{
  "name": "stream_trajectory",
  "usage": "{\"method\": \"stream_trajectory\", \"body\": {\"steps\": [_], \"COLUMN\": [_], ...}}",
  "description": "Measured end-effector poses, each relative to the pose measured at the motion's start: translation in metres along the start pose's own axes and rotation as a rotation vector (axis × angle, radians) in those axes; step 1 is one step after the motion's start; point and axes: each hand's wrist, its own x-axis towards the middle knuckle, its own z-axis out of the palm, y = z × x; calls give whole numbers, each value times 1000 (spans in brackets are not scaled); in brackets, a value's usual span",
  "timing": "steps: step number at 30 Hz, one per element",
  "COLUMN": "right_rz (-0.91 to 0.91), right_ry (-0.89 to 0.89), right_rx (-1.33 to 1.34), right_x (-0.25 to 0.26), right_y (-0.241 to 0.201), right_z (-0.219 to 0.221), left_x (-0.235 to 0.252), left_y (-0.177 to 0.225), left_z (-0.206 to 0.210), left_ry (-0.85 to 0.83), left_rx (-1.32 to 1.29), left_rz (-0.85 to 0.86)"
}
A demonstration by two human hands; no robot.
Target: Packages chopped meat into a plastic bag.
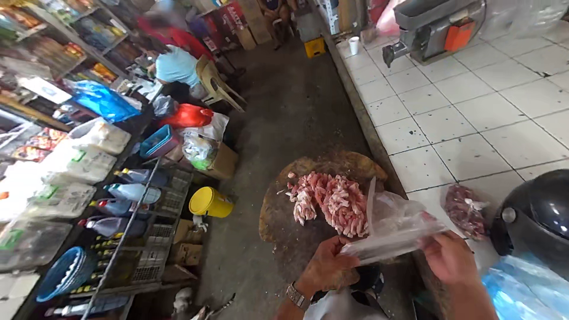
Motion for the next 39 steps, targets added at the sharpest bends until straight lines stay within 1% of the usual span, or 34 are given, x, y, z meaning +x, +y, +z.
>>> {"method": "stream_trajectory", "body": {"steps": [1,2,3,5,7,8,9,10,11,12,13,14,15,16,17,18,19,20,21,22,23,24,25,26,27,28,29,32,35,37,39], "right_rz": [90,131,130,49,-32,-57,-85,-118,-140,-161,-208,-311,-484,-737,-990,-1228,-1394,-1458,-1461,-1371,-1207,-979,-767,-594,-454,-352,-306,-303,-280,-261,-266], "right_ry": [-70,-113,-147,-244,-460,-602,-746,-864,-920,-909,-839,-703,-515,-314,-141,-26,24,36,-14,-91,-171,-273,-355,-404,-426,-440,-451,-509,-531,-547,-563], "right_rx": [121,142,93,-150,-452,-600,-782,-987,-1178,-1318,-1406,-1440,-1410,-1295,-1138,-955,-756,-659,-676,-765,-907,-1069,-1203,-1309,-1415,-1524,-1610,-1704,-1664,-1639,-1640], "right_x": [0,-2,-5,-3,9,22,40,62,85,107,123,131,134,129,121,116,113,109,111,119,132,147,163,180,193,202,210,229,246,254,258], "right_y": [-5,-7,-7,1,5,4,-1,-8,-18,-33,-53,-78,-104,-128,-147,-155,-151,-135,-112,-81,-46,-13,16,40,57,69,80,101,111,115,116], "right_z": [5,11,16,23,33,44,61,84,113,144,175,202,226,247,266,280,295,309,321,331,336,338,339,342,347,351,352,351,345,343,342], "left_x": [1,2,6,18,33,43,52,60,66,68,64,58,52,47,44,49,61,81,107,135,163,188,209,223,234,243,249,252,242,233,224], "left_y": [2,1,0,5,18,27,40,59,81,104,128,155,184,213,235,246,247,235,215,189,157,122,88,60,39,24,16,13,5,-1,-4], "left_z": [-6,-11,-15,-22,-38,-51,-66,-82,-99,-115,-129,-139,-148,-157,-167,-179,-194,-211,-231,-254,-276,-296,-312,-324,-332,-337,-340,-345,-347,-345,-343], "left_ry": [41,112,194,388,524,550,537,476,370,237,111,14,-61,-124,-130,-60,57,172,270,347,395,422,436,424,409,401,392,360,319,324,336], "left_rx": [107,131,70,-198,-384,-432,-453,-449,-404,-305,-154,-13,87,202,376,562,732,852,946,1034,1092,1118,1132,1150,1175,1198,1199,1134,1013,913,896], "left_rz": [28,53,72,34,-32,-63,-83,-86,-44,48,174,333,521,708,861,982,1065,1094,1066,976,860,747,653,575,522,479,436,375,384,378,387]}}
